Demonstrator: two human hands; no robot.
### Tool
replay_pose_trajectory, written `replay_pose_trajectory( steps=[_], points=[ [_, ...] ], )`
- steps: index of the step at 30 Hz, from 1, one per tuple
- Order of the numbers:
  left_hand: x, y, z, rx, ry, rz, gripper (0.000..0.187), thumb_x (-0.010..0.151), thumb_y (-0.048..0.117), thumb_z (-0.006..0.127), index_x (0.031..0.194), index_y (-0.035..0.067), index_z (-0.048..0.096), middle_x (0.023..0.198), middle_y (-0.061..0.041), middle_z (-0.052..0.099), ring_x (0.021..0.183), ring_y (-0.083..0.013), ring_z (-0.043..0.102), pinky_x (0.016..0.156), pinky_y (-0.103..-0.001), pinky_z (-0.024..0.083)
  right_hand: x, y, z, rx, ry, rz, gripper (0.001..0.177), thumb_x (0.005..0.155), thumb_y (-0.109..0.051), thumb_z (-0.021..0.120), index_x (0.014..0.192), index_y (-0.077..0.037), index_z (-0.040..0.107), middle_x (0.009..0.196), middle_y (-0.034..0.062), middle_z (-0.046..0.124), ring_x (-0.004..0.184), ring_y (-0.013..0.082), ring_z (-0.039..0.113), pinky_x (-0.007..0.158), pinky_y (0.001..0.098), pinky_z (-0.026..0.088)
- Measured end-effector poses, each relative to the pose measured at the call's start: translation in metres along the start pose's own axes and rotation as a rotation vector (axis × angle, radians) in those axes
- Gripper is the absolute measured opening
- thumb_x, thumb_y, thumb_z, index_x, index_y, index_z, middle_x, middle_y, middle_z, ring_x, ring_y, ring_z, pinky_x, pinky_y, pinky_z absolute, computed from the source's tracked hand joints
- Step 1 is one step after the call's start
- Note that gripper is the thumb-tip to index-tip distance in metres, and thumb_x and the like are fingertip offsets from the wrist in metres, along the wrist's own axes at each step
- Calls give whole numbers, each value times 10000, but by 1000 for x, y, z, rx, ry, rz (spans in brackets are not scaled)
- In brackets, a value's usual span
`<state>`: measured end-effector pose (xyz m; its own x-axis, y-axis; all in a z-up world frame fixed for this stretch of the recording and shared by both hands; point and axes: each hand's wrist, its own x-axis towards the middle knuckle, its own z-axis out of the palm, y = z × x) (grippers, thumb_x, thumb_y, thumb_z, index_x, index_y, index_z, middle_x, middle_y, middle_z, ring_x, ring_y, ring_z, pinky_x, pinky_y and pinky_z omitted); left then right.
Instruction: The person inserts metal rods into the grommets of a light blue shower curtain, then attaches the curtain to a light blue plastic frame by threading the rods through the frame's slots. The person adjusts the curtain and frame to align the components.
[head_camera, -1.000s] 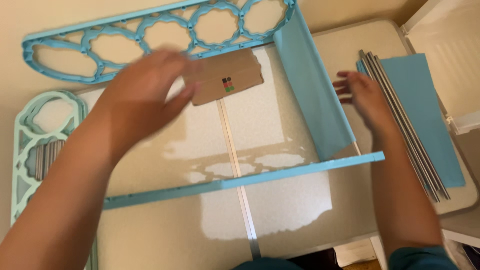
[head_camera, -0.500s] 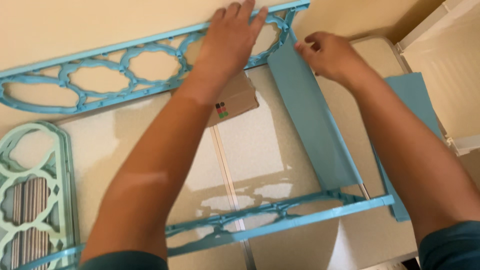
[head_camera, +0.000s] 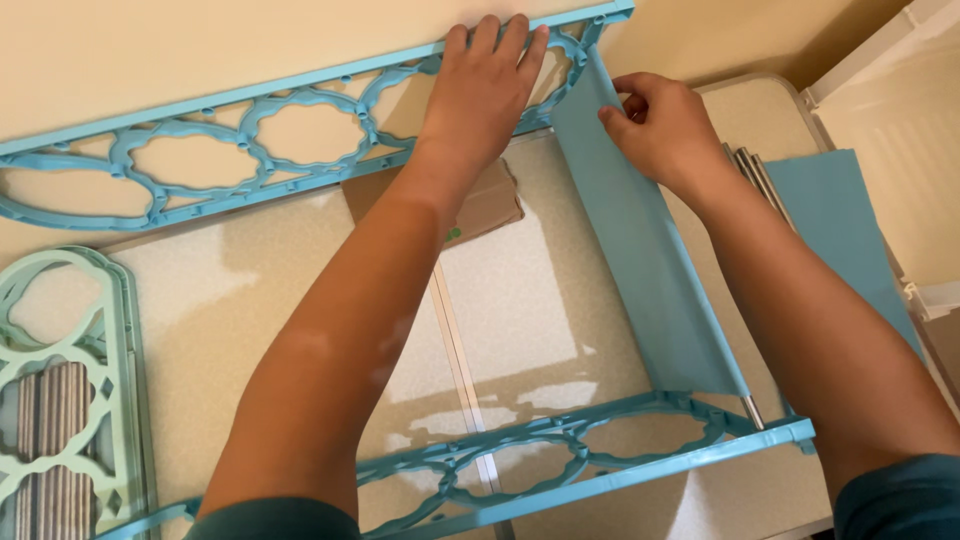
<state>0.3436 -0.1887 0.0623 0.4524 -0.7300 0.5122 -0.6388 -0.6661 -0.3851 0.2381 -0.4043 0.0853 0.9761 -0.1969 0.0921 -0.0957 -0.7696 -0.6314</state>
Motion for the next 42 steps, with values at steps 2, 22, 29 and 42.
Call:
replay_pose_trajectory(
  steps=[2, 22, 29, 42],
  points=[
    [0, 2, 1, 20, 1, -7, 715, 831, 101, 725, 1515, 95, 519, 1377, -101, 548, 1224, -296, 499, 1020, -470, 395, -4, -3, 0, 49, 23, -31, 458, 959, -220, 710, 1368, -40, 607, 933, 101, 710, 823, 199, 678, 753, 348, 544],
    [26, 26, 9, -49, -39, -102, 679, 858, 121, 679, 1510, 77, 494, 1403, -139, 505, 1346, -310, 441, 1036, -485, 402, -12, -3, -3, 206, 70, -91, 311, 966, -118, 595, 1247, -96, 726, 960, 55, 706, 857, 136, 627, 794, 310, 524],
    [30, 30, 15, -87, -14, -29, 747, 857, 96, 678, 1571, 147, 464, 1484, -134, 473, 1362, -313, 429, 1058, -499, 388, -13, -3, -6, 215, 84, -92, 330, 949, -109, 593, 1251, -87, 724, 951, 59, 690, 866, 151, 627, 814, 317, 523],
    [28, 38, 13, -117, -75, -12, 810, 859, 71, 673, 1550, 413, 429, 1530, -218, 396, 1360, -402, 399, 1095, -588, 324, -13, 1, -4, 272, 76, -91, 279, 979, -115, 603, 1242, -72, 685, 941, 36, 656, 873, 133, 597, 799, 304, 508]
  ],
)
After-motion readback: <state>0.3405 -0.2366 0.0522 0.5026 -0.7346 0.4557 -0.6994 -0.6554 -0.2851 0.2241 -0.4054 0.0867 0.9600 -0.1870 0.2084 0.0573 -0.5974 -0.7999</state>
